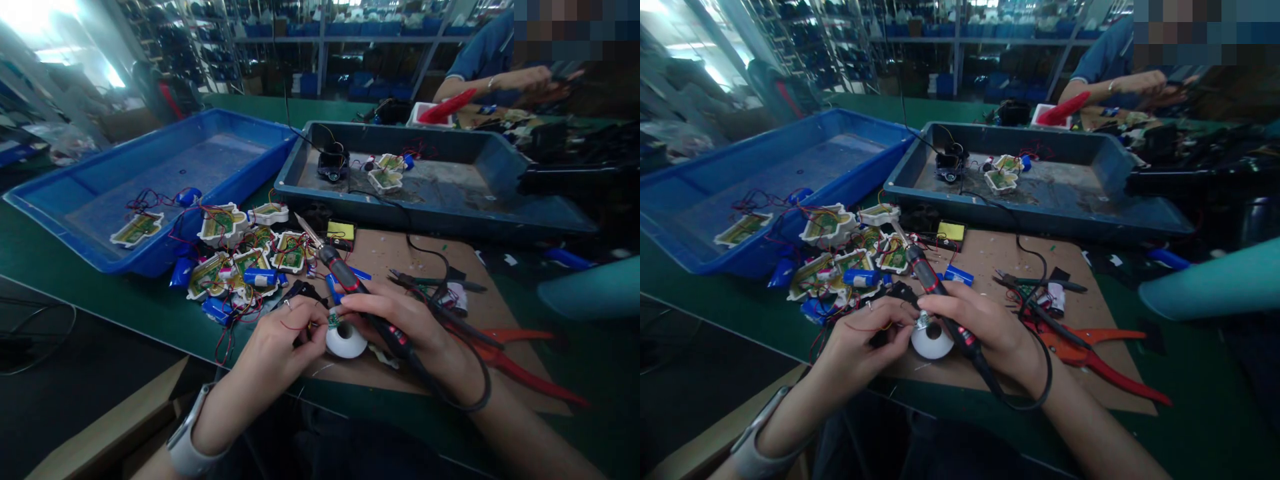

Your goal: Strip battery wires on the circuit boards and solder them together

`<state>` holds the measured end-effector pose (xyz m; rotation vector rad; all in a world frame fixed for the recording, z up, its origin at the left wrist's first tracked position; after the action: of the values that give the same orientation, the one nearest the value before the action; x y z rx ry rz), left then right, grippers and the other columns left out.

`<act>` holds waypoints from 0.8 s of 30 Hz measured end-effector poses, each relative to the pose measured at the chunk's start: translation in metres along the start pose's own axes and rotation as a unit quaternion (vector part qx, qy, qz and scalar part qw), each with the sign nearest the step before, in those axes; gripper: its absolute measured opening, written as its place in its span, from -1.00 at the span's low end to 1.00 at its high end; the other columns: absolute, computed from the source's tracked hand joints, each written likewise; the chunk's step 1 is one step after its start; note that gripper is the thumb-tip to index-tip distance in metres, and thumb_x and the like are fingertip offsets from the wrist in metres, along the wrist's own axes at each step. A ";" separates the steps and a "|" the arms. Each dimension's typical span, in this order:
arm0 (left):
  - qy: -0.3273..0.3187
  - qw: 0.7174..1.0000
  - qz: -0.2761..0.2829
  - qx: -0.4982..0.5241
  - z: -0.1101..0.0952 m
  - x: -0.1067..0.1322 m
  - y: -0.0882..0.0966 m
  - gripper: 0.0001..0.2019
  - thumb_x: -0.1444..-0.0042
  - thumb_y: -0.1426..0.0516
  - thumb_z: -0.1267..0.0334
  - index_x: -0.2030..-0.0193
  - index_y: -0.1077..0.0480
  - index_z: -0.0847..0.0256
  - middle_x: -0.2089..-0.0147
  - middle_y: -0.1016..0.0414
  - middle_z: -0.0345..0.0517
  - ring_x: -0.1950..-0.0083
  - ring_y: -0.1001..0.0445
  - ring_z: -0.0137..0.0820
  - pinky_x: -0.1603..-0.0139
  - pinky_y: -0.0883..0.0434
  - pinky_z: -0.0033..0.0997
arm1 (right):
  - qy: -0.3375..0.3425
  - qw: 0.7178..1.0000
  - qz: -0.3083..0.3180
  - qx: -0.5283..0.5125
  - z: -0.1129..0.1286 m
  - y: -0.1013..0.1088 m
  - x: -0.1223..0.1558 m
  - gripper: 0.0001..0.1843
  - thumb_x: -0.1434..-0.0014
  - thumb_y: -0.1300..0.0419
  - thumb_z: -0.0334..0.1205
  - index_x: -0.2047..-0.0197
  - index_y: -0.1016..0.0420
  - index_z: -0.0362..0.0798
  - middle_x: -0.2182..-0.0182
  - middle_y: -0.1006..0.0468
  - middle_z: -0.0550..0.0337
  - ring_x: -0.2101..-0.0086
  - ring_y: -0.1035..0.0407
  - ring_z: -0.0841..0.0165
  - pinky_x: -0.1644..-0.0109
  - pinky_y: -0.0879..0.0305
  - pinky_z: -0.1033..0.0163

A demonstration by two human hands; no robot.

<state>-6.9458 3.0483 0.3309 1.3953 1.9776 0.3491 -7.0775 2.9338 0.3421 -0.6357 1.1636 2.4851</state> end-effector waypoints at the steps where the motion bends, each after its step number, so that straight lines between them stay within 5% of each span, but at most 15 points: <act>1: 0.004 1.000 0.003 0.005 0.000 0.000 -0.001 -0.87 -0.05 -0.11 0.55 0.37 -0.38 0.26 0.33 -0.52 -0.12 0.36 -0.49 -0.46 0.39 -0.40 -0.55 | 0.000 1.000 -0.002 -0.004 0.000 0.000 0.000 -0.53 -0.21 -0.15 -0.50 -0.16 -0.26 -0.02 0.07 -0.48 0.06 0.10 -0.43 0.36 0.08 -0.41 0.30; 15: -0.072 0.981 -0.090 -0.157 -0.012 0.015 -0.013 -0.89 -0.12 -0.07 0.47 0.36 -0.34 0.21 0.34 -0.55 -0.12 0.35 -0.55 -0.41 0.39 -0.47 -0.50 | -0.018 0.992 -0.085 0.090 0.013 -0.013 0.011 -0.51 -0.16 -0.19 -0.45 -0.14 -0.25 0.02 -0.04 -0.41 0.04 -0.05 -0.34 0.26 -0.04 -0.40 0.15; 24: -0.079 0.976 -0.103 -0.172 -0.015 0.017 -0.013 -0.89 -0.17 -0.06 0.45 0.35 -0.35 0.22 0.34 -0.55 -0.13 0.34 -0.56 -0.43 0.36 -0.49 -0.53 | -0.013 0.976 -0.126 0.175 0.016 -0.023 0.026 -0.42 -0.17 -0.23 -0.37 -0.23 -0.20 0.09 0.00 -0.44 0.08 0.00 -0.37 0.23 0.03 -0.42 0.14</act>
<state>-6.9682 3.0613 0.3278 0.9604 1.8084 0.4449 -7.0932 2.9628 0.3225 -0.6050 1.3720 2.0091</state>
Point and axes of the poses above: each hand's wrist, its own x-axis away from the middle knuckle, its own y-axis out of the back of the hand, z = x × y, the point moved 4 cm from there along -x, towards the middle knuckle
